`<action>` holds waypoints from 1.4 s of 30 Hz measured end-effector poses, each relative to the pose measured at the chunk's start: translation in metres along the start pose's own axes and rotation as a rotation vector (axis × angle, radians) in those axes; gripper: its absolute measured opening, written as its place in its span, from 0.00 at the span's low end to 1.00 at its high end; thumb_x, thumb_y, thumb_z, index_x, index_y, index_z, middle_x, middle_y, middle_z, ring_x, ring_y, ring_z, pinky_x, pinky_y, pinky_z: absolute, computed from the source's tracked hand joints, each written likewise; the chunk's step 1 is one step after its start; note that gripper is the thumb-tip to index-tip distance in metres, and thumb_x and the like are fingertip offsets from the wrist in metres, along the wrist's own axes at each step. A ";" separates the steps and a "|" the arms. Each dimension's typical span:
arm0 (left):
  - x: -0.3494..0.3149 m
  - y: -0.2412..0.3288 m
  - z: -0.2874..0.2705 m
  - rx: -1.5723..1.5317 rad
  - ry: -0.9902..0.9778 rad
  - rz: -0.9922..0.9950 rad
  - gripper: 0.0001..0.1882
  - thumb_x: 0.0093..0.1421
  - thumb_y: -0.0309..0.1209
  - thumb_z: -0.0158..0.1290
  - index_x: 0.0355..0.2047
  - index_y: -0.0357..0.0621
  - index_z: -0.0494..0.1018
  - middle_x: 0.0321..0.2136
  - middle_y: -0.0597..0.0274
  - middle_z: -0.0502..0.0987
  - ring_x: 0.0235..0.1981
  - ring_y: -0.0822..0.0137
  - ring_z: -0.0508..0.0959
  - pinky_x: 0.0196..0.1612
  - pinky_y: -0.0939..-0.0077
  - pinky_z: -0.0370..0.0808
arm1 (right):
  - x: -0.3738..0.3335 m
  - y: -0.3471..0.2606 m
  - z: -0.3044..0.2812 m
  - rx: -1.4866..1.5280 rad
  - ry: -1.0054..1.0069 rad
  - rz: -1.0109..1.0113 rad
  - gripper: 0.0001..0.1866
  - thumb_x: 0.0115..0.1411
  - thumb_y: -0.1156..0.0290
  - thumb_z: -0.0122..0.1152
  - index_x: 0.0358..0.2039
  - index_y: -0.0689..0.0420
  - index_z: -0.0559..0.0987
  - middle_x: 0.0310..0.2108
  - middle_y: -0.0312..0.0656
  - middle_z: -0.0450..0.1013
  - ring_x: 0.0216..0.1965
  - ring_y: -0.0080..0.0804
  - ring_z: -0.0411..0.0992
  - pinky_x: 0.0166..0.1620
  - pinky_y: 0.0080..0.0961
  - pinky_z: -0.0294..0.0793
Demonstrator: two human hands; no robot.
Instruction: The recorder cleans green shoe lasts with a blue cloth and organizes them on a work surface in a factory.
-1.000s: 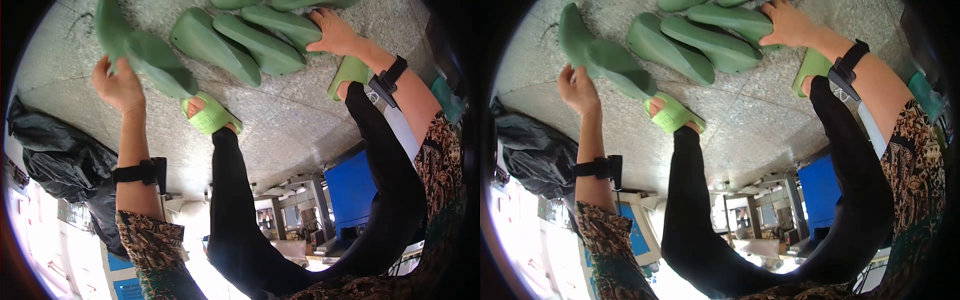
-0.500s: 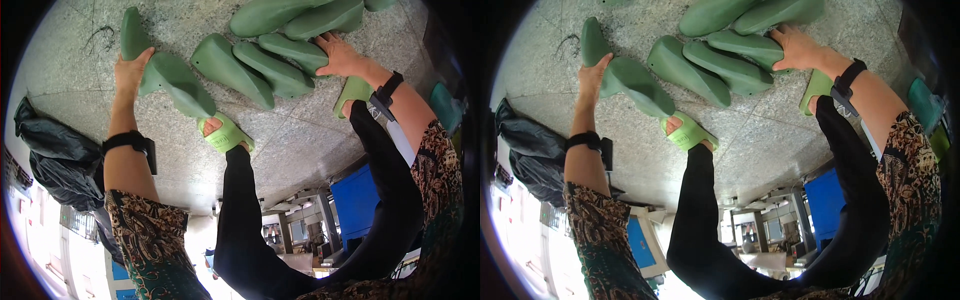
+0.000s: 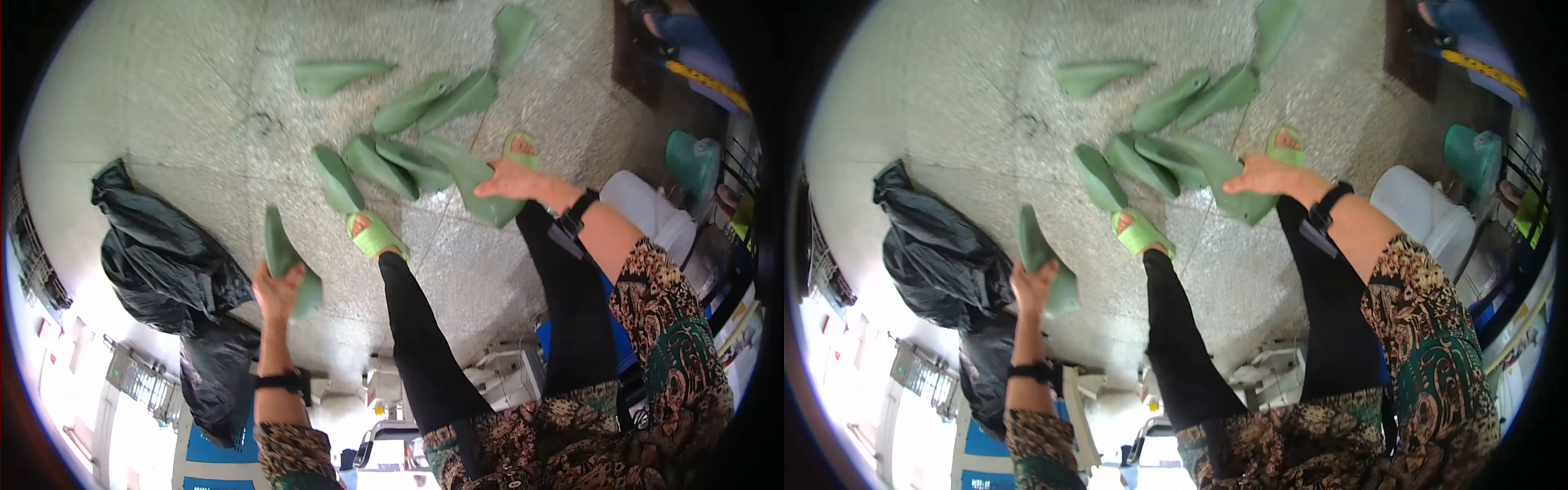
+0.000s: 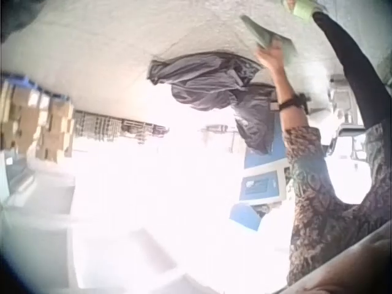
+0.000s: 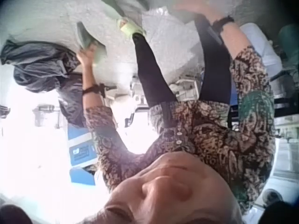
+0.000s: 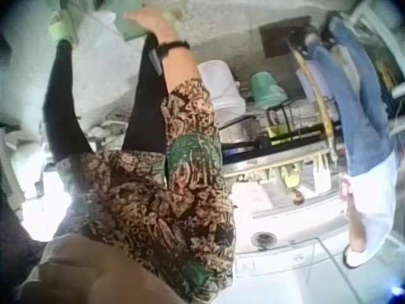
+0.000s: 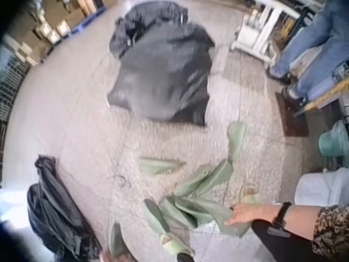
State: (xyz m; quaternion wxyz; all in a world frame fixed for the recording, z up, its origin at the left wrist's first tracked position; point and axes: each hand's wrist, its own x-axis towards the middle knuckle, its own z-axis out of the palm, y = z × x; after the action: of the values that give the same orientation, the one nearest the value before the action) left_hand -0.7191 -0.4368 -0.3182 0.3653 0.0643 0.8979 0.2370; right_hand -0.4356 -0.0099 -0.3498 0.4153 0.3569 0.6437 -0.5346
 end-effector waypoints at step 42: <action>-0.668 0.727 0.542 0.159 -1.528 0.166 0.27 0.62 0.53 0.40 0.49 0.43 0.66 0.35 0.62 0.73 0.32 0.67 0.75 0.35 0.72 0.75 | -0.728 0.554 -0.025 1.883 0.547 -0.624 0.42 0.56 0.34 0.36 0.57 0.58 0.59 0.45 0.55 0.68 0.44 0.42 0.72 0.42 0.41 0.76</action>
State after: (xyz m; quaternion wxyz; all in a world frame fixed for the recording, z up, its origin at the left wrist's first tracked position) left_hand 0.0952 0.2152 0.1063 0.8591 0.3030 0.4030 0.0882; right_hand 0.3526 0.0994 0.1017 -0.3512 0.4642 0.1005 -0.8069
